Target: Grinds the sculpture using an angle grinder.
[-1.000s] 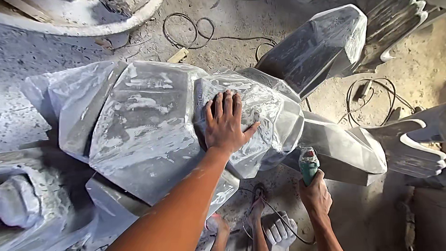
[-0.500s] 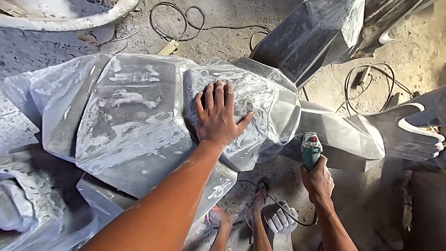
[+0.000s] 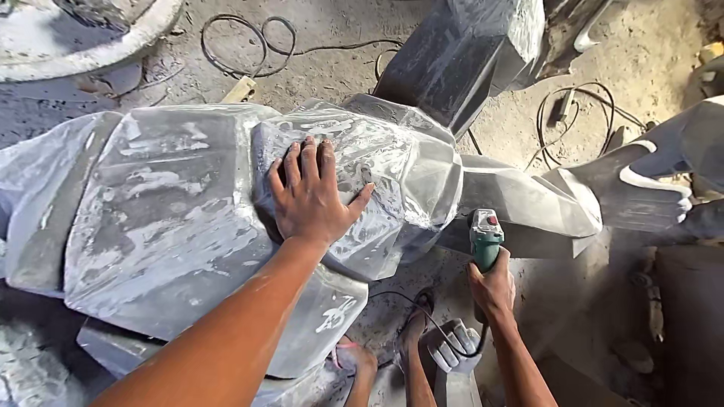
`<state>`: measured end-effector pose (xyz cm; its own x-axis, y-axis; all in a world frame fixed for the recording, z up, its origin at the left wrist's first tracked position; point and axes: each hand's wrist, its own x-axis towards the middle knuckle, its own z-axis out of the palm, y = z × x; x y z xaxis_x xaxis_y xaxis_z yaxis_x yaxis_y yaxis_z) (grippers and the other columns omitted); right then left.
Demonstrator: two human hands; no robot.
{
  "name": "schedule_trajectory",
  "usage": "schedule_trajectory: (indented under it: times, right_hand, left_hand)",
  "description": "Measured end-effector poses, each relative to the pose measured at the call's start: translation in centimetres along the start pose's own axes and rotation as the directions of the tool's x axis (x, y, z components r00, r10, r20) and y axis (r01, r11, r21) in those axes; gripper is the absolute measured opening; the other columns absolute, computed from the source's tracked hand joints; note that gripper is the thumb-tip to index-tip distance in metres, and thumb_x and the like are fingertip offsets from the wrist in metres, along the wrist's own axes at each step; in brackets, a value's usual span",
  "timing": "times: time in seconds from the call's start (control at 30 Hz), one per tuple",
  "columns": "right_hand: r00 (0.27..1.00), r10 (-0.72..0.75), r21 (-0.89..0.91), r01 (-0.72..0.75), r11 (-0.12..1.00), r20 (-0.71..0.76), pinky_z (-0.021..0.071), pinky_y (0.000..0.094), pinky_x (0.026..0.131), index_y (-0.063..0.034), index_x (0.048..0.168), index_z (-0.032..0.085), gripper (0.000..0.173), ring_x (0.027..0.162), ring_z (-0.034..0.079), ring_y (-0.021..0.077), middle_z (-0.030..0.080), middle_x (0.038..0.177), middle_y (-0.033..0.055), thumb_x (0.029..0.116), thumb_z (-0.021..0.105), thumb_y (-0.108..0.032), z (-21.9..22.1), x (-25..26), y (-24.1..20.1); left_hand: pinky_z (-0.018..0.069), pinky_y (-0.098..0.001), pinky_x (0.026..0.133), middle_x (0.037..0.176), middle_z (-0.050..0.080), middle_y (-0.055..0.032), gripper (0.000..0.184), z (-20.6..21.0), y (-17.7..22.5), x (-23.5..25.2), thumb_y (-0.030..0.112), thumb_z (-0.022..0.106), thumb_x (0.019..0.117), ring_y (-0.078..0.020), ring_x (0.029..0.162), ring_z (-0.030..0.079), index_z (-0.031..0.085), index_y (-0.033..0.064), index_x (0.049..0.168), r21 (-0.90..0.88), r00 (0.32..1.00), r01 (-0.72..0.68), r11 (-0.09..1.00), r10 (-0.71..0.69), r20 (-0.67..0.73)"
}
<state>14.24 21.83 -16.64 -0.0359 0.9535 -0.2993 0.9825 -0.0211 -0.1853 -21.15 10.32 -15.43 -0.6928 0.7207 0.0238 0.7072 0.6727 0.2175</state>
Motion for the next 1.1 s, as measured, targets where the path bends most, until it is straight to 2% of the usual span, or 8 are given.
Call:
schedule_trajectory:
  times: [0.07,0.17,0.27,0.4,0.7,0.87,1.0,1.1]
  right_hand:
    - [0.994,0.013,0.365,-0.052,0.93,0.108,0.0563,0.0529,0.077,-0.0118,0.143,0.046,0.064,0.089,0.068,0.0288,0.067,0.104,0.0157,0.0905,0.074,-0.034,0.1,-0.1,1.7]
    - [0.943,-0.01,0.774,-0.267,0.575,0.333,0.0635,0.0456,0.071,-0.0045,0.136,0.051,0.053,0.078,0.073,0.0293,0.07,0.096,0.0194,0.0926,0.067,-0.031,0.7,-0.4,3.0]
    - [0.863,-0.105,0.834,-0.436,0.339,0.494,0.0629,0.0445,0.067,-0.0008,0.135,0.047,0.046,0.074,0.072,0.0306,0.069,0.092,0.0224,0.1008,0.051,-0.032,0.8,-0.4,3.1]
    - [0.831,-0.105,0.826,-0.514,0.229,0.546,0.0624,0.0386,0.062,-0.0069,0.133,0.05,0.039,0.071,0.071,0.0245,0.068,0.093,0.0169,0.1045,0.05,-0.033,1.0,0.7,1.6]
    - [0.808,-0.043,0.777,-0.548,0.311,0.587,0.0621,0.0388,0.064,-0.0109,0.134,0.053,0.042,0.073,0.071,0.0232,0.069,0.096,0.0146,0.1025,0.057,-0.038,1.0,1.9,0.9]
    - [0.793,-0.077,0.752,-0.535,0.385,0.604,0.0626,0.0438,0.067,-0.0019,0.136,0.049,0.044,0.074,0.071,0.0301,0.068,0.094,0.0216,0.1041,0.054,-0.032,0.9,0.4,3.5]
    - [0.93,-0.005,0.697,-0.272,0.664,0.368,0.0631,0.0415,0.069,-0.0041,0.136,0.048,0.059,0.077,0.071,0.0245,0.068,0.097,0.0159,0.0894,0.073,-0.03,1.6,-1.1,4.3]
    - [0.991,-0.007,0.36,-0.042,0.932,0.133,0.0589,0.0467,0.07,-0.0135,0.14,0.046,0.068,0.077,0.069,0.0211,0.069,0.091,0.008,0.0836,0.076,-0.036,2.2,-1.9,4.1]
  left_hand:
    - [0.0181,-0.0657,0.119,0.163,0.036,-0.0185,0.109,0.0,0.1,0.0,0.088,0.037,0.0816,-0.0416,0.151,0.031,0.034,0.0117,0.16,0.0,1.0,0.002,1.0,-0.002,0.006]
    - [0.0198,-0.066,0.118,0.162,0.037,-0.0188,0.11,0.1,0.1,0.0,0.089,0.036,0.0807,-0.0422,0.15,0.033,0.035,0.0112,0.159,0.012,1.0,0.001,1.0,0.0,-0.008]
    - [0.0212,-0.0666,0.117,0.162,0.037,-0.019,0.111,0.1,0.0,0.0,0.09,0.035,0.0802,-0.0428,0.149,0.034,0.036,0.011,0.158,0.028,1.0,-0.007,1.0,0.008,-0.019]
    - [0.0218,-0.0673,0.116,0.16,0.04,-0.0207,0.11,0.1,0.0,-0.1,0.089,0.037,0.0807,-0.0433,0.148,0.035,0.038,0.0104,0.157,0.03,0.999,-0.016,0.999,0.017,-0.037]
    - [0.023,-0.067,0.115,0.159,0.041,-0.0209,0.109,0.0,0.0,-0.2,0.09,0.037,0.08,-0.0444,0.147,0.037,0.038,0.012,0.157,0.042,0.999,-0.01,0.999,0.012,-0.043]
    - [0.0216,-0.0688,0.115,0.16,0.039,-0.0215,0.111,-0.1,0.1,0.0,0.09,0.038,0.0795,-0.0454,0.148,0.034,0.037,0.0108,0.157,0.013,1.0,-0.003,1.0,0.003,-0.019]
    - [0.0214,-0.0683,0.116,0.16,0.039,-0.021,0.11,0.0,0.0,0.0,0.09,0.037,0.0794,-0.045,0.148,0.034,0.038,0.0111,0.157,0.012,1.0,0.0,1.0,0.001,-0.024]
    - [0.0218,-0.0676,0.116,0.16,0.039,-0.0207,0.11,0.2,-0.1,-0.1,0.09,0.037,0.0791,-0.0443,0.148,0.034,0.037,0.0124,0.157,0.019,1.0,-0.002,1.0,0.002,-0.024]
